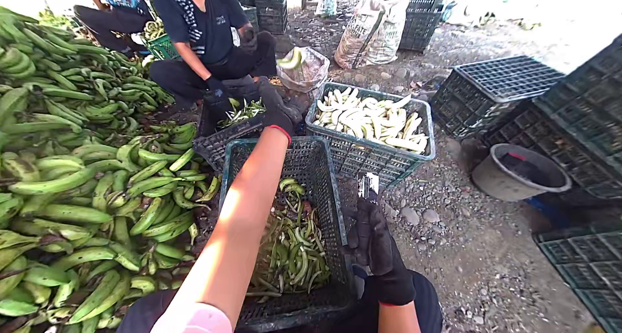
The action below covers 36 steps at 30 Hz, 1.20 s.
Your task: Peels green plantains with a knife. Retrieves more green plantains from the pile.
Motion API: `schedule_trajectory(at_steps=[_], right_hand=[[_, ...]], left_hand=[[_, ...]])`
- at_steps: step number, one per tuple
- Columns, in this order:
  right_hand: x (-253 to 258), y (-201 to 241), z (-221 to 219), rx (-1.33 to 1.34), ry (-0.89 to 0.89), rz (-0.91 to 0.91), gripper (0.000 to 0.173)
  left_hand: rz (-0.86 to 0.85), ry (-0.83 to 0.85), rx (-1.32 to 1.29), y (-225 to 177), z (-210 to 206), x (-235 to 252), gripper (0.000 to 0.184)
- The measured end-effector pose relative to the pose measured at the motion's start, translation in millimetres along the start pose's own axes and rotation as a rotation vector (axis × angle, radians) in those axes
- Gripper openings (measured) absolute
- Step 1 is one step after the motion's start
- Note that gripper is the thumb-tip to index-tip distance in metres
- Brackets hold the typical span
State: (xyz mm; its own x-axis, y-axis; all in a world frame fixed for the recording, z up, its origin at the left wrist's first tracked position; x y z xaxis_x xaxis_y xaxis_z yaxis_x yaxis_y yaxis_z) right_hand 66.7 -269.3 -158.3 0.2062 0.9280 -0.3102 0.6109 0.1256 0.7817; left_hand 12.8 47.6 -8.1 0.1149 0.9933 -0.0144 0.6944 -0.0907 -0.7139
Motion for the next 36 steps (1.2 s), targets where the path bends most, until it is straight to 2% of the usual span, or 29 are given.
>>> schedule_trajectory(at_steps=[2,4,7,11,17,20,24,28,30,33,36], right_hand=[[0,1,1,-0.004,0.004,0.021,0.072],[-2,3,1,0.018,0.027,0.059,0.074],[-6,3,1,0.042,0.071,0.050,0.057],[-10,4,-4,0.061,0.145,0.078,0.054],[-11,4,2,0.026,0.193,0.113,0.055],[-9,9,4,0.034,0.227,0.135,0.055],[-7,10,2,-0.028,0.148,0.139,0.056],[-7,9,0,-0.087,0.098,0.122,0.057],[-7,9,-1,-0.105,0.070,0.100,0.057],[-6,7,-3,-0.095,0.075,0.068,0.059],[-2,7,-5,-0.130,0.042,0.051,0.061]], left_hand=[[0.003,0.021,0.070,16,24,-6,0.074],[0.025,0.023,0.213,36,71,-16,0.070],[0.156,-0.028,0.428,62,160,-32,0.065],[0.354,-0.129,0.627,79,258,-50,0.063],[0.638,0.056,1.221,105,358,-94,0.066],[0.639,0.119,1.457,113,368,-118,0.062],[0.568,0.395,1.953,122,360,-136,0.057],[0.398,0.618,2.119,142,327,-167,0.051],[0.446,0.674,2.121,154,322,-189,0.058],[0.645,0.659,2.105,167,335,-207,0.079],[0.728,0.665,2.127,163,343,-204,0.076]])
Point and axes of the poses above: each hand's wrist, its own x-axis towards the middle knuckle, its own z-axis out of the back of the hand, y = z × x, the point moved 5 cm from there along x, towards the middle knuckle, and after that the axes turned 12 degrees about -z, right-handed, at the moved point
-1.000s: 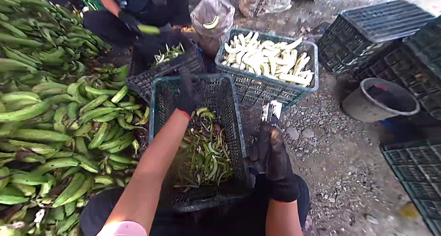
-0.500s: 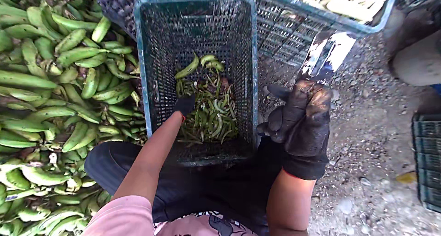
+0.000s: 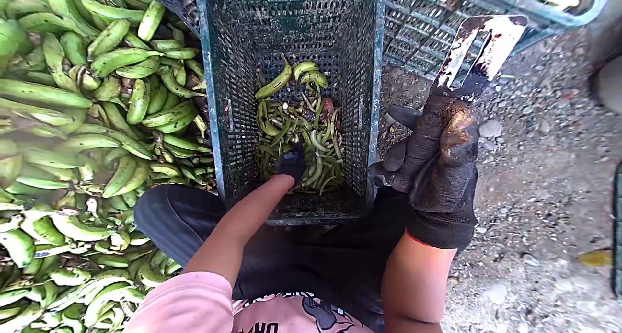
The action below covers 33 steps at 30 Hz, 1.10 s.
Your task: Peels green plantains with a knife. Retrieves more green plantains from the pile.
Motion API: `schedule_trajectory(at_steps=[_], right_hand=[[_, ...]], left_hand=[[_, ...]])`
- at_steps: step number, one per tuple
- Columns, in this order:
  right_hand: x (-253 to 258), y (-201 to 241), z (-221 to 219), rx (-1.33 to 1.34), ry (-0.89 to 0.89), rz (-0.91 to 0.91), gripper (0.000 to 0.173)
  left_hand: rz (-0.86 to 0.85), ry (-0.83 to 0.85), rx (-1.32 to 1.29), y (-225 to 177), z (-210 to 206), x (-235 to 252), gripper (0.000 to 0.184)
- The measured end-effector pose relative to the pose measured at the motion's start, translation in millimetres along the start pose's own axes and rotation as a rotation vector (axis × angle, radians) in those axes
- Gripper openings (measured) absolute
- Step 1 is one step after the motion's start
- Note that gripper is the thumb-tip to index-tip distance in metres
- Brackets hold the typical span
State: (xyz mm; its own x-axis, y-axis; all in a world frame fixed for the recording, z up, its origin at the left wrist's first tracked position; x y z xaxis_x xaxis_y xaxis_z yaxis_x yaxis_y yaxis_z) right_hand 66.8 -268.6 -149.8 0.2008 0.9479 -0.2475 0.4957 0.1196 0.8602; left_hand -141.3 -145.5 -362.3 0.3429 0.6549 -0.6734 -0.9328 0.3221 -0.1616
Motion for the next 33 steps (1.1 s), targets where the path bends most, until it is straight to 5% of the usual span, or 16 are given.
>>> schedule_trajectory(at_steps=[5,8,11,14,17,23,27,33], right_hand=[[8,-4,-5,-0.070,-0.009,-0.003,0.062],[15,-8,-13,-0.103,-0.018,-0.029,0.064],[24,-17,-21,-0.119,-0.031,-0.113,0.060],[34,-31,-35,-0.093,-0.023,-0.203,0.057],[43,-48,-57,-0.138,0.088,-0.220,0.058],[21,-100,-111,-0.392,0.213,-0.264,0.062],[17,-141,-130,-0.402,0.133,-0.362,0.050],[16,-152,-155,-0.493,0.046,-0.193,0.047]], left_hand=[[-0.019,-0.068,-0.097,38,43,-26,0.063],[-0.110,-0.251,-0.564,64,88,-43,0.057],[-0.332,-0.506,-1.100,68,141,-90,0.045],[-0.735,-0.731,-1.319,78,166,-135,0.057],[-0.822,-0.811,-1.117,93,179,-157,0.075],[-0.747,-0.926,-0.509,106,180,-150,0.050],[-0.462,-0.857,-0.555,97,160,-138,0.041],[-0.481,-1.097,-0.731,83,149,-133,0.042]])
Point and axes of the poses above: each hand's wrist, its own x-axis towards the middle knuckle, its own z-axis out of the back of the hand, y = z × x, the point moved 5 cm from there along x, towards the middle knuckle, and after that the axes turned 12 degrees about -z, right-handed, at the moved point
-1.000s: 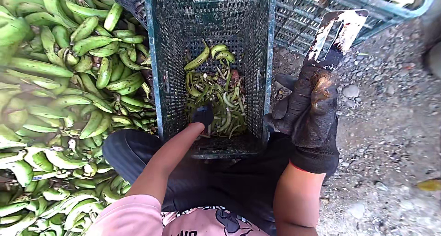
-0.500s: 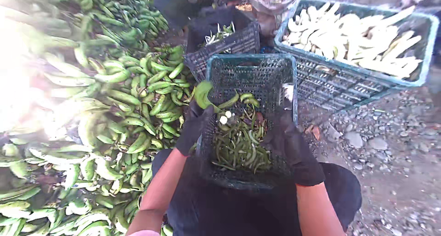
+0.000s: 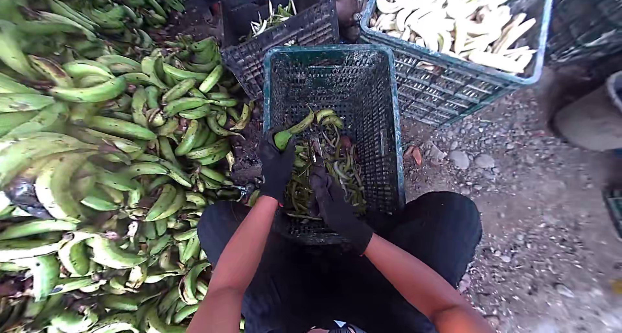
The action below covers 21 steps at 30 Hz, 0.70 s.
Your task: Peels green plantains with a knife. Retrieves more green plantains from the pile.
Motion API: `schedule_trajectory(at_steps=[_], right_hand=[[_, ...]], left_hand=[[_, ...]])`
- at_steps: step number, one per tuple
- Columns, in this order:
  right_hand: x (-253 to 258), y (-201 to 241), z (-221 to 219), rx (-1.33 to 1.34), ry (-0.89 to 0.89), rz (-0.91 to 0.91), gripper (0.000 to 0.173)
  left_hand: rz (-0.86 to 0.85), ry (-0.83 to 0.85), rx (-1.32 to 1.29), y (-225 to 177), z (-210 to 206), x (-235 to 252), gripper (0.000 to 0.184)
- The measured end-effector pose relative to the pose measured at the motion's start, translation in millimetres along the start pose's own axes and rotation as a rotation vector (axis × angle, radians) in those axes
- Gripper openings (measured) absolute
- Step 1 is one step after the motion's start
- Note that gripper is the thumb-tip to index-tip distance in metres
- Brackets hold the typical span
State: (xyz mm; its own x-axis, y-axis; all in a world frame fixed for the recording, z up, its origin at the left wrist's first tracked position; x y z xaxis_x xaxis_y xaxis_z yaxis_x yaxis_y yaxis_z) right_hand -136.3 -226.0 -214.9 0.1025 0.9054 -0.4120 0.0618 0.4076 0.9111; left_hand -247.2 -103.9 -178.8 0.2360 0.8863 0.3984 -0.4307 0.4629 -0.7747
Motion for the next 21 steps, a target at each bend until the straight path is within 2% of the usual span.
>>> schedule_trajectory(at_steps=[3,4,6,8,9,10,12,13,14,15,16,18,20,21], right_hand=[[1,8,-4,0.010,-0.007,0.005,0.047],[-1,14,-4,0.048,-0.020,0.066,0.047],[-15,39,0,0.146,-0.063,0.336,0.049],[-28,60,7,0.194,-0.118,0.604,0.048],[-26,58,9,0.165,-0.138,0.605,0.044],[-16,44,9,0.078,-0.158,0.491,0.041],[12,-13,9,-0.172,-0.052,-0.029,0.049],[22,-39,8,-0.189,0.016,-0.250,0.057],[27,-52,6,-0.156,0.063,-0.371,0.061],[27,-53,5,-0.126,0.076,-0.415,0.060],[24,-46,7,-0.121,0.056,-0.408,0.057],[21,-25,21,-0.203,-0.006,-0.290,0.056],[22,-6,38,-0.285,-0.073,-0.066,0.054],[24,1,46,-0.347,-0.090,0.059,0.057]], left_hand=[[0.008,-0.011,-0.015,-3,-5,-5,0.041],[0.005,-0.003,-0.006,-6,-6,-5,0.041],[-0.038,-0.016,0.040,-10,-7,-3,0.039],[-0.120,-0.111,0.056,-12,-11,1,0.035],[-0.145,-0.149,0.037,-11,-13,1,0.033],[-0.164,-0.171,-0.003,-10,-15,0,0.031],[-0.146,-0.184,-0.110,-13,-15,-8,0.033],[-0.121,-0.171,-0.145,-16,-12,-11,0.036],[-0.121,-0.183,-0.181,-17,-7,-7,0.036],[-0.125,-0.218,-0.244,-15,-3,1,0.035],[-0.131,-0.253,-0.347,-11,0,9,0.033],[-0.082,-0.171,-0.574,-6,5,18,0.036],[-0.010,-0.032,-0.700,-4,8,20,0.043],[-0.001,0.045,-0.738,-4,7,21,0.055]])
Point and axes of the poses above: each hand's wrist, its own x-axis towards the middle knuckle, its own z-axis out of the back of the hand, y = z × x, the point moved 5 cm from there along x, towards the middle knuckle, and after that the axes turned 12 degrees about -z, right-handed, at the moved point
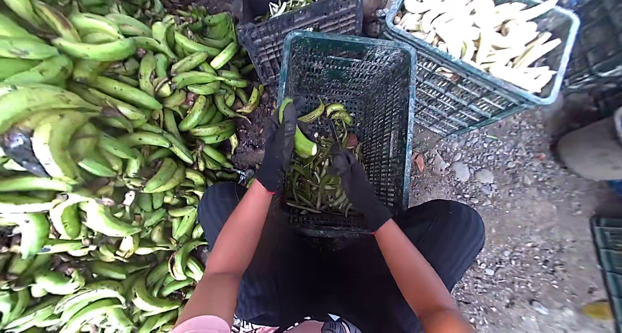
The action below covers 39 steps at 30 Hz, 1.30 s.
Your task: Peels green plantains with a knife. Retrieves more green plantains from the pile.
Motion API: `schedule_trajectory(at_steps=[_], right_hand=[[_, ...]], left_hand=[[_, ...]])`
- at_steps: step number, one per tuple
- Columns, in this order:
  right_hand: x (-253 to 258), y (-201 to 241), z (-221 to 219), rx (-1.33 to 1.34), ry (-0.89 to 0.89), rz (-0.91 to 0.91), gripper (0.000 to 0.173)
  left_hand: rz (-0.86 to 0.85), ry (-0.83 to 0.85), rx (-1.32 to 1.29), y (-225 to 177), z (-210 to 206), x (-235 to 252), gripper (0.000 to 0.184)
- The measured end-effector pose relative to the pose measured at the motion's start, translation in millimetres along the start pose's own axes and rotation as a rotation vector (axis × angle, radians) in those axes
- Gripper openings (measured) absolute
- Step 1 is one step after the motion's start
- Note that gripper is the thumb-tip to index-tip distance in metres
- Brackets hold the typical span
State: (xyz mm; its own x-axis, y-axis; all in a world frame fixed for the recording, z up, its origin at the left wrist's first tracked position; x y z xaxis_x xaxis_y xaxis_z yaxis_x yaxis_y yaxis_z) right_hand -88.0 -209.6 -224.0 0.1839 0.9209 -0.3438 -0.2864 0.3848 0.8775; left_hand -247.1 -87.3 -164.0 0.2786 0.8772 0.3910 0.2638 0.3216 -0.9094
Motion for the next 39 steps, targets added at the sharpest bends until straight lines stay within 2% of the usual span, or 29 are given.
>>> schedule_trajectory(at_steps=[3,7,9,12,15,18,19,21,23,25,27,28,30,32,34,36,39], right_hand=[[8,15,18,-0.244,-0.085,0.278,0.060],[-3,34,21,-0.586,-0.127,0.320,0.064],[-7,38,19,-0.639,-0.151,0.325,0.073],[-9,41,16,-0.595,-0.265,0.386,0.074],[-5,38,10,-0.525,-0.278,0.319,0.068],[9,39,2,-0.439,-0.311,0.139,0.063],[16,39,-1,-0.425,-0.348,0.073,0.061],[32,37,-5,-0.367,-0.418,-0.066,0.058],[47,36,0,-0.246,-0.483,-0.143,0.058],[56,36,14,-0.149,-0.533,-0.113,0.054],[50,39,22,-0.057,-0.494,-0.035,0.054],[45,41,25,-0.011,-0.459,0.007,0.054],[34,42,22,-0.064,-0.353,0.105,0.053],[25,40,15,-0.187,-0.230,0.120,0.052],[13,31,6,-0.256,-0.144,0.114,0.055],[0,27,1,-0.305,-0.092,0.129,0.054],[-12,29,3,-0.365,-0.097,0.130,0.065]], left_hand=[[0.043,0.077,-0.066,0,-4,1,0.081],[0.080,0.083,-0.185,1,-9,0,0.090],[0.058,0.108,-0.203,0,-9,-2,0.092],[0.064,0.119,-0.264,5,-10,-3,0.100],[-0.014,0.081,-0.200,1,-8,-3,0.098],[-0.060,0.032,-0.065,2,-6,-6,0.094],[-0.039,-0.028,-0.036,4,-6,-7,0.091],[0.083,-0.205,0.125,10,-8,-15,0.074],[0.258,-0.186,0.269,17,-8,-30,0.068],[0.313,-0.183,0.226,26,-9,-35,0.072],[0.337,-0.179,0.051,19,-7,-28,0.068],[0.320,-0.167,-0.020,12,-6,-23,0.060],[0.249,-0.125,-0.069,3,-2,-16,0.053],[0.066,-0.057,0.002,-1,1,-9,0.055],[-0.049,-0.016,0.068,-3,1,-5,0.062],[-0.107,-0.005,0.089,-4,1,-1,0.058],[-0.133,0.027,0.110,-9,0,1,0.059]])
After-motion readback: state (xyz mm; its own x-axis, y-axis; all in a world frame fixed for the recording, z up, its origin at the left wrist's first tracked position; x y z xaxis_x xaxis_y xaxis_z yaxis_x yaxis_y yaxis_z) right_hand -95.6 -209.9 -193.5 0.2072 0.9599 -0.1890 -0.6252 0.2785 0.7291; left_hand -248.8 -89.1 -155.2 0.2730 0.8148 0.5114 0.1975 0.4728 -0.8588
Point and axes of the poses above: each hand's wrist, its own x-axis towards the middle knuckle, its own z-axis out of the back of the hand, y = z × x, the point moved 5 cm from there along x, towards the middle knuckle, and after that the axes turned 12 degrees about -z, right-handed, at the moved point
